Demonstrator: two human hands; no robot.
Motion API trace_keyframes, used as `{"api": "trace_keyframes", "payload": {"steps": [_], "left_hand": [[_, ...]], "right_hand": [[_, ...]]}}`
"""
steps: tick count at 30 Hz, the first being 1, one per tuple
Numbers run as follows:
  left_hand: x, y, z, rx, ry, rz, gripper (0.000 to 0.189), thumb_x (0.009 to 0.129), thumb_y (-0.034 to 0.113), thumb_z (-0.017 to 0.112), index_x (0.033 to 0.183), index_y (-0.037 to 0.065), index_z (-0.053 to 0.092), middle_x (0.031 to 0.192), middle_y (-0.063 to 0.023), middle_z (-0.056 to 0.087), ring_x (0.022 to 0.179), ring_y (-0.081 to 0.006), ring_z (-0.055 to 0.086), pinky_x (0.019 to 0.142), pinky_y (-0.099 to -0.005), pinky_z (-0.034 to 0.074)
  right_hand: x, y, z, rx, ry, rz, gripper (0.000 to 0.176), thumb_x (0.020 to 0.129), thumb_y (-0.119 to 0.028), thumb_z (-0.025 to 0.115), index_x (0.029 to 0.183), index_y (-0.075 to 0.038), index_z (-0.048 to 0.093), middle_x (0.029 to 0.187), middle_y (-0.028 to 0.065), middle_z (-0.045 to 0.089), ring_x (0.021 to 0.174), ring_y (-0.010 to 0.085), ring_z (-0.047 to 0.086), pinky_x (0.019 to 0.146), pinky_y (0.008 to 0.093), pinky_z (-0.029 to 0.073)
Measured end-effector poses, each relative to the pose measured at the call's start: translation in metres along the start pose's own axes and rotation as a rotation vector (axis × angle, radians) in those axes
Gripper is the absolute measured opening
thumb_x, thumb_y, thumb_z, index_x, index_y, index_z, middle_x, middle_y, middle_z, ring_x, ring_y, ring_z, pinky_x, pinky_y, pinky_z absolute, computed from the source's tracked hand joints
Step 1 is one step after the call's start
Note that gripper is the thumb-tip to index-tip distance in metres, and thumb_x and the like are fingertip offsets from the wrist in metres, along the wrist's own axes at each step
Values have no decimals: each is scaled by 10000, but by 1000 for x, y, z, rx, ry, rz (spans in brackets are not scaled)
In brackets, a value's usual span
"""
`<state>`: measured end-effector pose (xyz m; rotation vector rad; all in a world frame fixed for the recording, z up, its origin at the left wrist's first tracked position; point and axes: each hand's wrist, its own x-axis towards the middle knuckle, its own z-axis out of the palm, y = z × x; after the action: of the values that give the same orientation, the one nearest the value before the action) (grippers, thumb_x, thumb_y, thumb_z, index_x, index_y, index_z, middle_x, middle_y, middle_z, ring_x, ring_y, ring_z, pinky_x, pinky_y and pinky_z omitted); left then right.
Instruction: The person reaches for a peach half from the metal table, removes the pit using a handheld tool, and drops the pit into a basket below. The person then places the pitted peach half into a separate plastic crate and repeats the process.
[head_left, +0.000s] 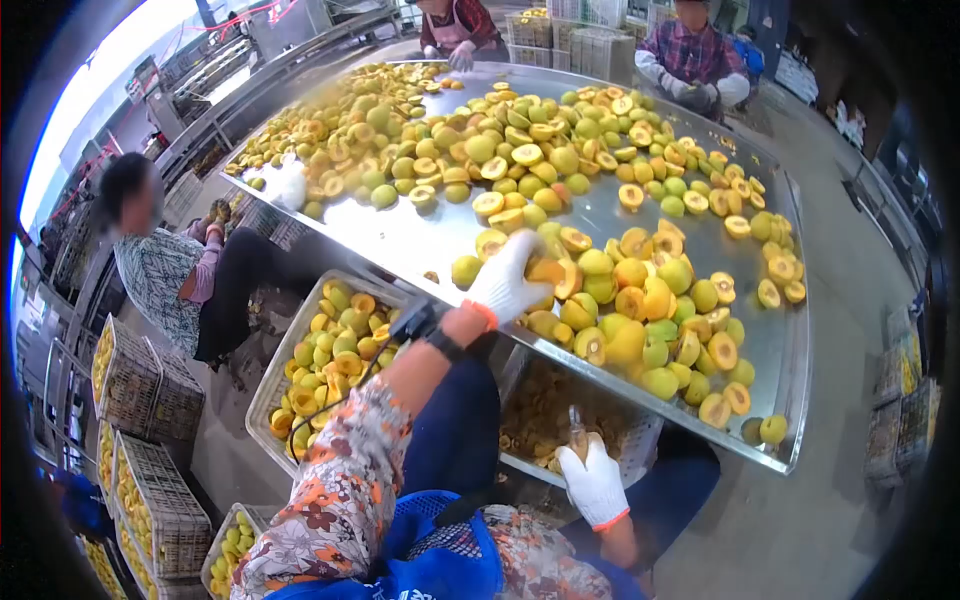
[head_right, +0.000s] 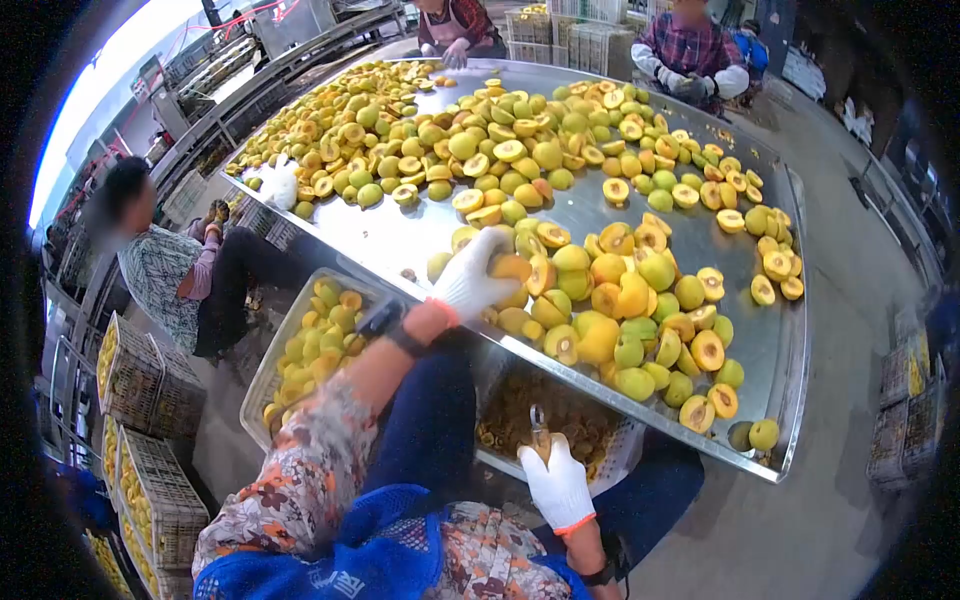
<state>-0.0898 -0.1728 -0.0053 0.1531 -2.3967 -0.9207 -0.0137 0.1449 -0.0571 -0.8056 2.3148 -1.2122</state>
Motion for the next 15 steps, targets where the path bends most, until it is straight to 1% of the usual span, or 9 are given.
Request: {"api": "trace_keyframes", "payload": {"steps": [1,2,3,5,7,9,11,14,15], "left_hand": [[-9,22,-9,-105,47,-7,439,797,139,753,1191,88,565,1035,-105,646,1007,-255,658,890,-363,531],[-20,37,-15,-226,-3,-108,424,810,136,741,1195,74,572,1049,-90,645,1025,-218,650,899,-345,530],[-34,47,-19,-347,-55,-211,410,824,134,729,1199,61,579,1062,-76,644,1043,-182,643,907,-327,530],[-67,60,-15,-902,-102,-436,383,845,128,682,1210,56,591,1118,-102,648,1026,-166,646,892,-312,543],[-95,74,-10,-1093,-143,-488,376,876,164,645,1229,47,590,1127,-113,654,998,-169,652,860,-313,549],[-112,87,-8,-1256,-224,-535,367,913,206,608,1238,36,590,1126,-117,654,987,-170,654,850,-305,542],[-121,95,1,-1232,-185,-489,285,1002,209,591,1225,32,605,1031,-70,664,937,-120,651,825,-264,534],[-122,109,-1,-1110,-171,-482,280,1034,225,570,1216,17,614,1023,-64,669,933,-112,637,825,-269,529],[-121,117,-6,-945,-185,-450,295,1028,252,541,1187,20,629,1036,-57,665,932,-116,622,832,-270,511]], "right_hand": [[0,-11,-4,104,17,146,383,947,-361,659,1096,-18,580,874,307,669,888,500,669,736,514,531],[0,-22,-7,210,32,292,383,943,-350,673,1106,-15,581,862,291,675,877,479,686,730,497,535],[0,-30,-10,208,29,286,383,943,-350,673,1106,-15,581,862,291,675,877,479,686,730,497,535],[0,-45,-18,244,88,240,365,942,-312,688,1118,-11,580,846,257,685,863,427,712,717,455,541],[-1,-62,-23,237,89,234,348,948,-287,689,1119,-6,576,836,244,683,853,399,721,713,432,544],[0,-78,-25,213,134,85,327,956,-280,681,1100,-9,570,826,258,677,832,433,709,703,451,545],[1,-86,-22,141,148,30,311,960,-271,677,1089,-12,562,820,269,671,819,456,695,691,477,542],[-1,-87,-20,13,166,-57,284,965,-259,669,1073,-25,548,813,289,661,801,495,666,668,528,530],[-2,-85,-18,-42,167,-86,273,967,-256,666,1068,-35,543,810,297,657,796,510,652,657,554,521]]}}
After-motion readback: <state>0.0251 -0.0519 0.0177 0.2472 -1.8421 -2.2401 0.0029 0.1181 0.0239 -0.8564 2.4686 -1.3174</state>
